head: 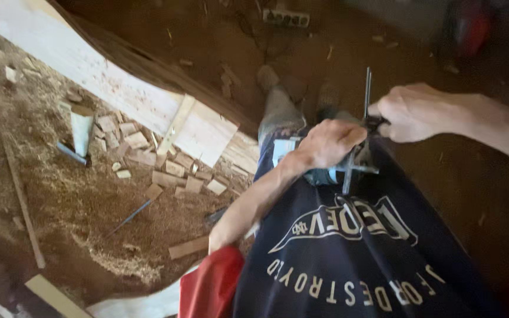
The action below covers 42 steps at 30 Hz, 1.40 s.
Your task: The person assembles a router jig by attaching a wooden guide to a handheld router using a wrench. They then use the router to shape the edge of a large, curved piece of wood on a workbench.
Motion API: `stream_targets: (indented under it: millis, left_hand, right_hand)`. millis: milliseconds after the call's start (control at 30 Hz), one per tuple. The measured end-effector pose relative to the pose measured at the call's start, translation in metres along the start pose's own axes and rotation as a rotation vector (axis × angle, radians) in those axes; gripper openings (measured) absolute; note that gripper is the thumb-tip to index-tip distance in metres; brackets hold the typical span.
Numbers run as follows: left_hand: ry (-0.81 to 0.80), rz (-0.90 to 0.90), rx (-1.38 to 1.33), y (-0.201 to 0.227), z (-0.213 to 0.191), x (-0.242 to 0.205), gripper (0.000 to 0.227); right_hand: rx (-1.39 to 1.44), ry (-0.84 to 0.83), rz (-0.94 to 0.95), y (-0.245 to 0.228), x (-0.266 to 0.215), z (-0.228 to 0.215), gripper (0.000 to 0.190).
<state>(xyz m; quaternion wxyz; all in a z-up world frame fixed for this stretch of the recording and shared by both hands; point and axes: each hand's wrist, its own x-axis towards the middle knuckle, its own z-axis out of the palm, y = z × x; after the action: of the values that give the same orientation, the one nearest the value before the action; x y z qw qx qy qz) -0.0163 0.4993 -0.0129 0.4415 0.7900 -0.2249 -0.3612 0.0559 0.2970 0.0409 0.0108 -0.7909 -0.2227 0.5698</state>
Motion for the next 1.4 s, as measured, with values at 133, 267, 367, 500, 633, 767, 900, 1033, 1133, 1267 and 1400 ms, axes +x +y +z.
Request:
stream_targets:
  millis: [133,267,367,500,633,767,900,1033,1133,1267,1400]
  left_hand:
    - [0.097,-0.077,-0.205,0.013,-0.045,-0.005,0.037]
    - [0.116,-0.192,-0.284,0.015,-0.074,-0.003,0.039]
    - [0.18,-0.192,-0.296,0.01,-0.082,-0.004,0.039]
    - [0.263,-0.187,-0.353,-0.006,-0.087,-0.003,0.036]
    - [0.292,-0.177,-0.401,-0.016,-0.083,0.002,0.035]
    - [0.315,-0.173,-0.35,-0.012,-0.079,-0.001,0.035]
    - [0.364,-0.105,-0.365,-0.012,-0.075,0.0,0.035]
    - [0.308,-0.217,-0.371,-0.008,-0.077,-0.001,0.035]
    - [0.313,-0.212,-0.372,-0.006,-0.082,-0.003,0.033]
    - [0.323,-0.143,-0.348,-0.008,-0.084,-0.005,0.032]
    - [0.297,-0.145,-0.31,-0.017,-0.08,-0.004,0.033]
  right_hand:
    - [0.451,-0.024,-0.023,0.004,-0.003,-0.023,0.032]
    - [0.918,0.019,0.099,-0.001,0.014,-0.045,0.042]
    - [0.597,0.328,0.03,-0.008,0.022,-0.05,0.032]
    - [0.32,0.806,-0.505,-0.001,0.016,-0.046,0.016]
    - [0.243,0.892,-0.594,0.0,0.027,-0.033,0.018]
    - [0.623,0.827,-0.579,0.005,0.028,-0.029,0.02]
    - [0.216,1.034,-0.588,-0.01,0.02,-0.034,0.037]
    - [0.342,1.053,-0.584,-0.004,0.016,-0.037,0.037]
    - [0.339,0.985,-0.571,-0.005,0.021,-0.026,0.043]
    - [0.559,1.027,-0.654,-0.007,0.024,-0.019,0.033]
    - [0.459,1.056,-0.591,-0.014,0.026,-0.017,0.042]
